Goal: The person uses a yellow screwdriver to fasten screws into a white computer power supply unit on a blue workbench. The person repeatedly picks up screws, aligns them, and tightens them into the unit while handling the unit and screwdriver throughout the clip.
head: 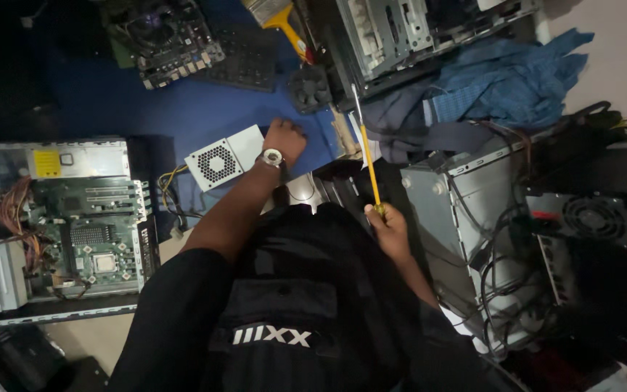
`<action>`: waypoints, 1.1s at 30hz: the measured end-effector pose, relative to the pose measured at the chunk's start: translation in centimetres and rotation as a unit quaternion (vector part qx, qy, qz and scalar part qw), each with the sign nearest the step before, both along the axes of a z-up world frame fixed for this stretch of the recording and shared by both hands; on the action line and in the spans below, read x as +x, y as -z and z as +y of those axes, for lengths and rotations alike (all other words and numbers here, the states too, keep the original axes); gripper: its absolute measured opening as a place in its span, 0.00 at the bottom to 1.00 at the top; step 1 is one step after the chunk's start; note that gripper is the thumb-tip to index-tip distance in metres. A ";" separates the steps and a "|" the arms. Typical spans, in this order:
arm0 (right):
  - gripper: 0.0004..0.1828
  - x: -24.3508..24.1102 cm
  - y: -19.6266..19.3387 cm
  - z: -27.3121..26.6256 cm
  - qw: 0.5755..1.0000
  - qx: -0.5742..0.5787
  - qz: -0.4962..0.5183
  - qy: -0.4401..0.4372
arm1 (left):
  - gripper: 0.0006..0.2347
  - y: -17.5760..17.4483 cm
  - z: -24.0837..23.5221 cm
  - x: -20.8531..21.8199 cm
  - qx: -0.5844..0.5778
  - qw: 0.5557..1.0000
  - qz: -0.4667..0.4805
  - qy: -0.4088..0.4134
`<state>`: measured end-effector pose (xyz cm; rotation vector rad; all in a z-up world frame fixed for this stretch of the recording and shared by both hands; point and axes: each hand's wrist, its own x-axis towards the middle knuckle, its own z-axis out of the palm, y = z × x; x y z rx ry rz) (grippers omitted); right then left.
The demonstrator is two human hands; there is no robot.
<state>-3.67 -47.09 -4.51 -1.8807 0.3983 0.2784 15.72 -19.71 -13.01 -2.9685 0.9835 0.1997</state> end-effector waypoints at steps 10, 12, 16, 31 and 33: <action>0.21 0.7 1.4 -2.2 0.997 0.049 0.050 -0.014 | 0.09 2.6 -0.8 1.0 0.011 1.000 0.025 0.010; 0.21 1.0 1.3 -2.4 0.997 0.047 0.048 -0.024 | 0.11 2.8 -0.8 1.1 -0.016 1.000 -0.025 0.008; 0.20 1.5 1.0 -2.6 0.997 0.052 0.039 -0.037 | 0.12 1.8 -1.1 1.0 0.013 1.000 -0.002 0.013; 0.21 4.3 -1.2 -2.1 0.973 0.003 0.058 -0.225 | 0.10 -6.8 4.3 -5.2 -0.789 0.344 0.288 -0.420; 0.22 4.4 -1.4 -1.7 0.968 -0.006 0.059 -0.246 | 0.10 -7.6 5.4 -5.8 -0.819 0.286 0.287 -0.406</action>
